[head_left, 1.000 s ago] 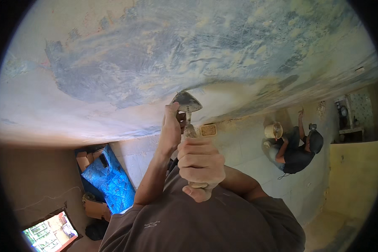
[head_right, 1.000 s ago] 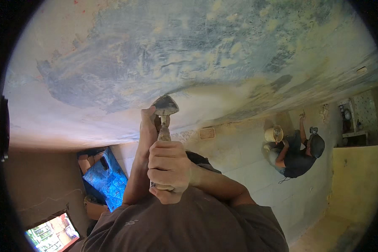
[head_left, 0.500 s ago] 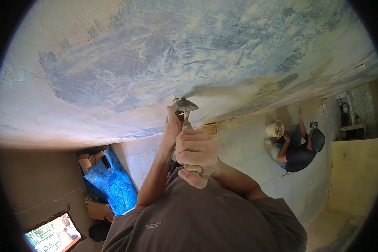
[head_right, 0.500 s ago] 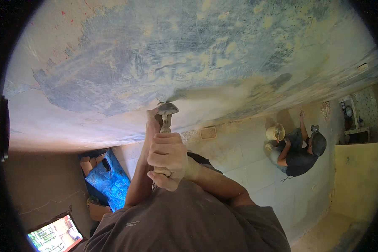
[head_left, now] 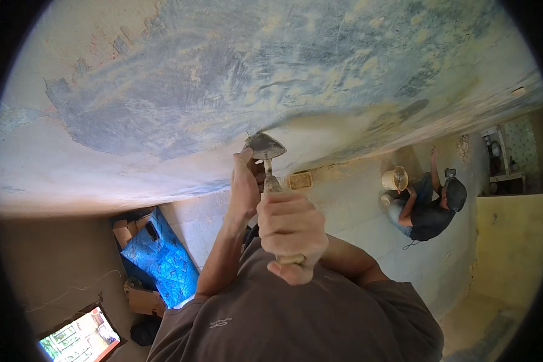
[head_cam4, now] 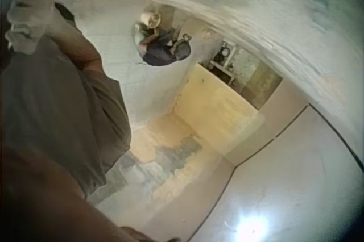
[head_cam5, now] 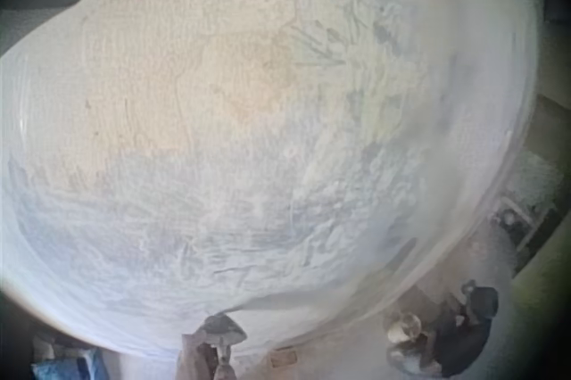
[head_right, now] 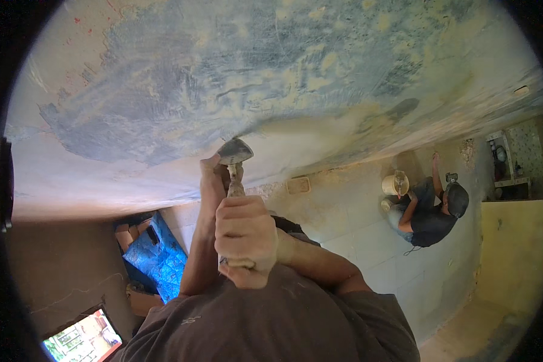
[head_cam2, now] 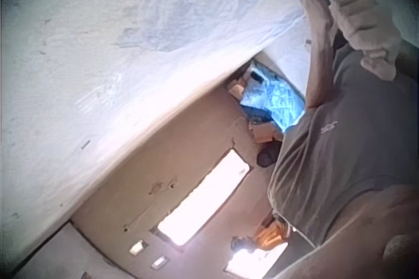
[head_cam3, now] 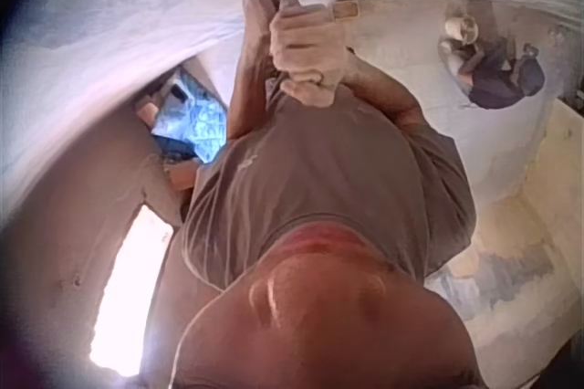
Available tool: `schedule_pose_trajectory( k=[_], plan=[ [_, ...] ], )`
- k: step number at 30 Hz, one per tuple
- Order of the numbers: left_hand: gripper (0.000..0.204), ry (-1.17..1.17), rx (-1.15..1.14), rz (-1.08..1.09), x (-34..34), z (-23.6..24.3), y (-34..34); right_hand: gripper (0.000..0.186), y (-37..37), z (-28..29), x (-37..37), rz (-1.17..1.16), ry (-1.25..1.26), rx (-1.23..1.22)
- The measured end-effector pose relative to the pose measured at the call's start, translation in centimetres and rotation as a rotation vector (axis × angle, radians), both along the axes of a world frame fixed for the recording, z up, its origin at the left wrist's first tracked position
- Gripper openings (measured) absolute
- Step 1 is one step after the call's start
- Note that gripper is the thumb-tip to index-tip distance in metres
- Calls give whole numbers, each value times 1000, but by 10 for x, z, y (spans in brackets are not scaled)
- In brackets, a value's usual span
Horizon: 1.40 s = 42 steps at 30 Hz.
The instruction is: Patching a damaged or peeling section of a wall with putty or plaster using a trowel.
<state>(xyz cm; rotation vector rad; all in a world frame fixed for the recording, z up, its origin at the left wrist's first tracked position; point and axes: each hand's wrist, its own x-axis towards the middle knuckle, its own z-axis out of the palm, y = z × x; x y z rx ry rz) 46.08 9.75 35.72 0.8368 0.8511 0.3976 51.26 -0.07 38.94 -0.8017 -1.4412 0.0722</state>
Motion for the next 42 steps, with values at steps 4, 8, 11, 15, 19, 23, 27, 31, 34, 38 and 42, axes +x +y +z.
schedule_pose_trajectory(
  k=[4, 8, 11, 15, 19, 23, 27, 31, 34, 38, 42],
  plan=[
    [46, 15, 33, 11, -10, 5, 1, 26, -4, 14, -5, 48, -29, 67],
    [44, 19, 36, 17, -17, 1, 7, 28, -5, 15, -11, 30, 11, 118],
    [39, -51, 107, -39, -16, 2, 10, 30, -2, 10, -4, 52, 74, 191],
    [45, -6, 354, -65, 4, 2, -6, 32, -12, 1, 15, 62, 265, 222],
    [34, -172, 575, -54, 25, -16, -17, 35, -35, 8, 30, -95, 404, 106],
    [36, -142, 782, -87, 35, -29, -17, 37, -27, 4, 51, -9, 486, 179],
    [36, -73, 737, -23, 33, -30, -18, 36, -25, -2, 57, 39, 541, 193],
    [36, -47, 789, -89, 34, -26, -15, 36, -25, -6, 55, 16, 544, 194],
    [35, -25, 821, -72, 30, -28, -16, 36, -26, -15, 53, 19, 585, 256],
    [34, -106, 802, -99, 26, -11, -22, 36, -34, -8, 50, 27, 577, 263],
    [33, 4, 877, -41, 29, -24, -16, 38, -27, -18, 40, -66, 510, 192]
  ],
)
